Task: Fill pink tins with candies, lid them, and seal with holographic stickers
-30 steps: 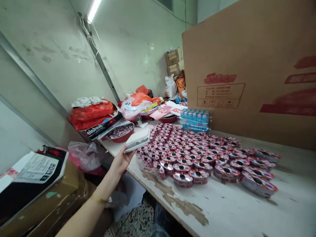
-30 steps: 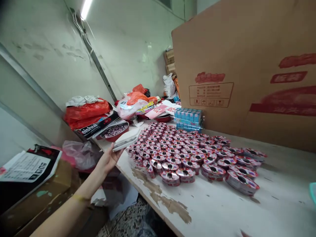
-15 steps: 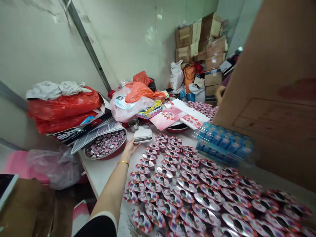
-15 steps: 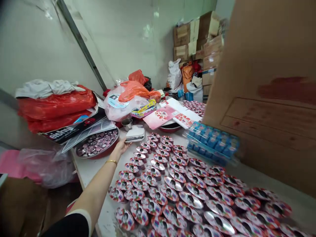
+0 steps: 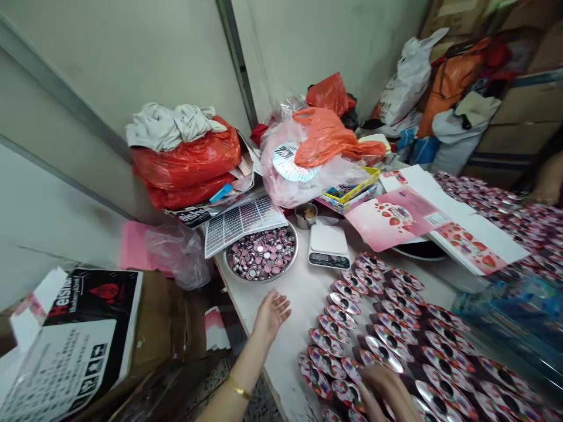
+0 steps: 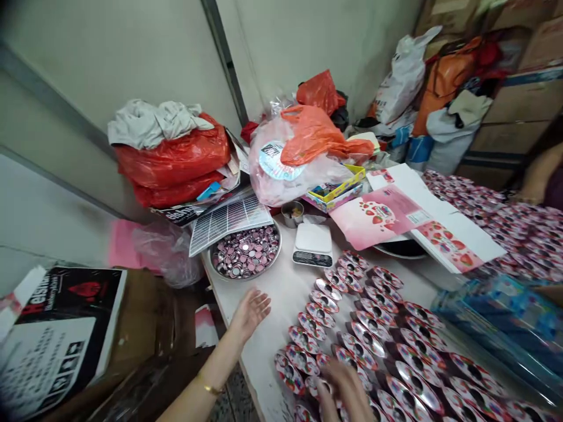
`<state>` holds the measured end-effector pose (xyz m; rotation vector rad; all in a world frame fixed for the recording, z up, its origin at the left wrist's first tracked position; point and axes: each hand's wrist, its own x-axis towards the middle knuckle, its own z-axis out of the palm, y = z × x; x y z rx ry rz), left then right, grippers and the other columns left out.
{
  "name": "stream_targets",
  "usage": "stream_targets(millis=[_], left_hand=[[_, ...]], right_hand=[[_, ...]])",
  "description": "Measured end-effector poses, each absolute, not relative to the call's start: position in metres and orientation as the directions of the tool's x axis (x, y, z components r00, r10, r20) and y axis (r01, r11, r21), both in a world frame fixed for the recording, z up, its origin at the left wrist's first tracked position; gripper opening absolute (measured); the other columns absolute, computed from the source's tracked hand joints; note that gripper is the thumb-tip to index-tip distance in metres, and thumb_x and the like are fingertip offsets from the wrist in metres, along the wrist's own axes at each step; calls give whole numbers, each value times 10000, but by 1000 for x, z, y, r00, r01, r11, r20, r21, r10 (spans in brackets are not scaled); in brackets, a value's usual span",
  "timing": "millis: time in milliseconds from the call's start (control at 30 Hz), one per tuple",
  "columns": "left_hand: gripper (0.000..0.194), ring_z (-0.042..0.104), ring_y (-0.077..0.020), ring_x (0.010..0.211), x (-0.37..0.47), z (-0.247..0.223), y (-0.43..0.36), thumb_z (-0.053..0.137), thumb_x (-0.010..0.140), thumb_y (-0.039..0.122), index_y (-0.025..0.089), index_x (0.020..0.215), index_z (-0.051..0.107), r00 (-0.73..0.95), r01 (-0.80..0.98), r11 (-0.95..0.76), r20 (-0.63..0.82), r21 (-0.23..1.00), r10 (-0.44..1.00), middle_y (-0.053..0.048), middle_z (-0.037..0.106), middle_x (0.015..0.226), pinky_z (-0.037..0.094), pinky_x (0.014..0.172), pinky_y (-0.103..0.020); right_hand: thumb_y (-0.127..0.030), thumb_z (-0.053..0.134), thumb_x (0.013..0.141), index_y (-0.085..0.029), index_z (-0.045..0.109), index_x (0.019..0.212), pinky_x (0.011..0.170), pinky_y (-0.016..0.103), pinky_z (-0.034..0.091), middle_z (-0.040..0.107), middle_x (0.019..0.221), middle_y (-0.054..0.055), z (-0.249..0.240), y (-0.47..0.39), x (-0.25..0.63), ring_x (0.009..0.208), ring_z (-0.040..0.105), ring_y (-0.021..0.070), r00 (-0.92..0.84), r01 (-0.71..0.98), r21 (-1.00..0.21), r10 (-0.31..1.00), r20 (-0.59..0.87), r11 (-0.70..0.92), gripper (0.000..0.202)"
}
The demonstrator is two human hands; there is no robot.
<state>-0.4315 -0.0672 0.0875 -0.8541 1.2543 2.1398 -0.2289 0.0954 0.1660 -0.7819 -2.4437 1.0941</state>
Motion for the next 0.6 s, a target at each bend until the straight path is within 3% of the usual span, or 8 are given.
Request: stream_targets(millis=[67, 133, 167, 233, 300, 367, 500, 600], left_hand=[[270, 677, -171, 702, -445, 100, -94, 680, 799, 406, 176, 827, 542, -676, -661, -468, -736, 587, 32, -52, 653, 786, 542, 651, -295], [218, 668, -157, 672, -463, 107, -109, 664, 820, 355, 176, 852, 543, -692, -614, -480, -720, 627, -54, -29, 632, 745, 540, 645, -284], [180, 667, -155, 667, -471, 108, -113, 659, 825, 311, 174, 866, 549, -696, -600, -479, -713, 641, -82, -23, 624, 726, 539, 647, -281], [133, 671, -156, 680, -480, 105, -117, 646, 834, 264, 171, 870, 557, -692, -601, -479, -716, 640, -89, -21, 619, 711, 540, 660, -277], [142, 680, -166, 713, -480, 97, -119, 626, 850, 292, 167, 855, 558, -664, -638, -483, -746, 600, -51, -36, 635, 739, 545, 678, -287], [178, 685, -173, 737, -475, 87, -121, 582, 880, 337, 162, 854, 561, -612, -691, -485, -791, 537, -4, -53, 651, 776, 551, 687, -303], [229, 688, -179, 747, -472, 76, -117, 496, 921, 368, 160, 851, 562, -563, -717, -525, -825, 458, 48, -65, 665, 792, 559, 678, -316], [167, 690, -182, 745, -478, 79, -107, 542, 890, 321, 166, 828, 553, -620, -666, -547, -784, 507, 28, -62, 673, 772, 563, 678, -311]], right_hand=[[-454, 428, 928, -235, 666, 1092, 896, 423, 545, 656, 1115, 119, 184, 81, -313, 1058, 627, 265, -958, 92, -763, 267, 109, 640, 363], [-366, 436, 939, -179, 654, 1059, 929, 380, 506, 642, 1109, 140, 194, 74, -397, 1059, 608, 240, -996, -6, -700, 55, 64, 714, 311], [-353, 457, 936, -161, 657, 1005, 946, 390, 479, 640, 1096, 155, 193, 76, -432, 1072, 595, 252, -998, 38, -631, 55, 7, 775, 286], [-377, 468, 934, -129, 642, 947, 903, 413, 462, 648, 1036, 189, 182, 88, -476, 1031, 602, 283, -958, 287, -498, 241, -156, 818, 303], [-457, 465, 925, -131, 621, 902, 804, 386, 471, 664, 924, 174, 160, 105, -487, 915, 632, 276, -852, 522, -477, 411, -323, 707, 362], [-533, 451, 908, -164, 591, 829, 716, 338, 464, 652, 793, 110, 136, 118, -478, 797, 633, 238, -762, 647, -542, 488, -426, 537, 402], [-617, 358, 898, -214, 496, 701, 661, 287, 444, 573, 649, 16, 97, 122, -468, 689, 577, 181, -708, 645, -709, 575, -411, 287, 469], [-604, 372, 896, -216, 459, 647, 684, 288, 432, 562, 651, 20, 87, 113, -484, 696, 549, 178, -745, 582, -759, 566, -353, 293, 469]])
